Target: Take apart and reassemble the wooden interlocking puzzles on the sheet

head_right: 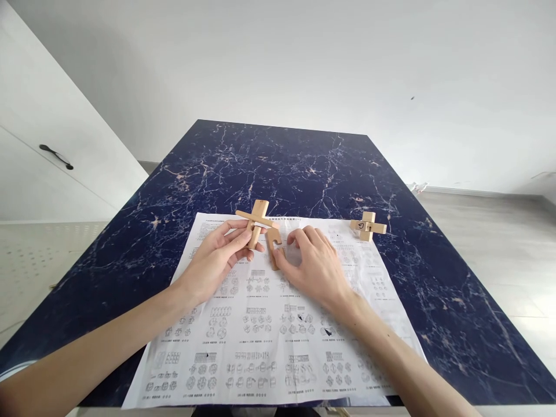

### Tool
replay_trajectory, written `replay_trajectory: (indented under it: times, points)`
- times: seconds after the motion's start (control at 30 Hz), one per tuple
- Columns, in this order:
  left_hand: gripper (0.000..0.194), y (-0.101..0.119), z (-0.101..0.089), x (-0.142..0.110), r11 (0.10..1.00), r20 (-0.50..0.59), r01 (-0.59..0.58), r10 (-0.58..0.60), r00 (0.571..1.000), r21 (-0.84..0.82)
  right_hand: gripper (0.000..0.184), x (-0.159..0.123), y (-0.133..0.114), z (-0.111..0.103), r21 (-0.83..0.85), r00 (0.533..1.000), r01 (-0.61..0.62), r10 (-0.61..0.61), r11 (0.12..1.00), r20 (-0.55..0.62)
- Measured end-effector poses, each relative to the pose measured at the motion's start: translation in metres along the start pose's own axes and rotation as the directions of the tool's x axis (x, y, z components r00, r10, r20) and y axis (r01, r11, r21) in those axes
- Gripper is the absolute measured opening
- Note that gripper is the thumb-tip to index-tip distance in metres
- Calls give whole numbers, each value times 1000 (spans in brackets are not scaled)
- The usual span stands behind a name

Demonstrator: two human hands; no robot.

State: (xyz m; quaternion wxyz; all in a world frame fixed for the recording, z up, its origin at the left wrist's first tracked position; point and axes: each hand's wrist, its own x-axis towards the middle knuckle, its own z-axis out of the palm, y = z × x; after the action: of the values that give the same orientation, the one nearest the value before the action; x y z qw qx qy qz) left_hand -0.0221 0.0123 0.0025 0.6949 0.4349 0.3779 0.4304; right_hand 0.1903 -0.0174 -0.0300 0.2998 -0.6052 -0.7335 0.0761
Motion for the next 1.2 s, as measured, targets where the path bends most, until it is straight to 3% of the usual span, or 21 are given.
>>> replay_trajectory:
  times: [0.17, 0.4, 0.6, 0.7, 0.83, 0.97, 1.03, 1.2]
  points:
    - [19, 1, 0, 0, 1000, -6, 21, -21, 1000, 10, 38, 3, -4, -2, 0, 998, -56, 56, 998, 24]
    - [19, 1, -1, 0, 1000, -16, 0, 0, 1000, -19, 17, 3, -1, 1, -42, 999, -42, 43, 998, 11]
    - [22, -1, -7, 4, 999, -20, 18, -19, 1000, -48, 19, 7, 6, -6, 135, 979, -205, 204, 969, 17]
    - [24, -1, -10, 6, 996, -31, 32, -35, 999, -84, 23, 10, 7, -12, 408, 957, -270, 289, 872, 15]
    - [25, 1, -10, 6, 990, -16, 66, -69, 998, -122, 30, 14, 2, -17, 771, 932, -299, 344, 562, 111]
    - [27, 2, -5, 4, 985, 23, 96, -94, 995, -141, 29, 14, -4, -17, 915, 950, -267, 244, 302, 197]
    - [28, 2, -4, 3, 985, 45, 102, -97, 994, -137, 26, 12, -6, -15, 926, 960, -261, 178, 273, 218]
    - [31, 2, -4, 3, 979, 65, 148, -140, 988, -143, 21, 10, -6, -14, 908, 966, -257, 109, 331, 233]
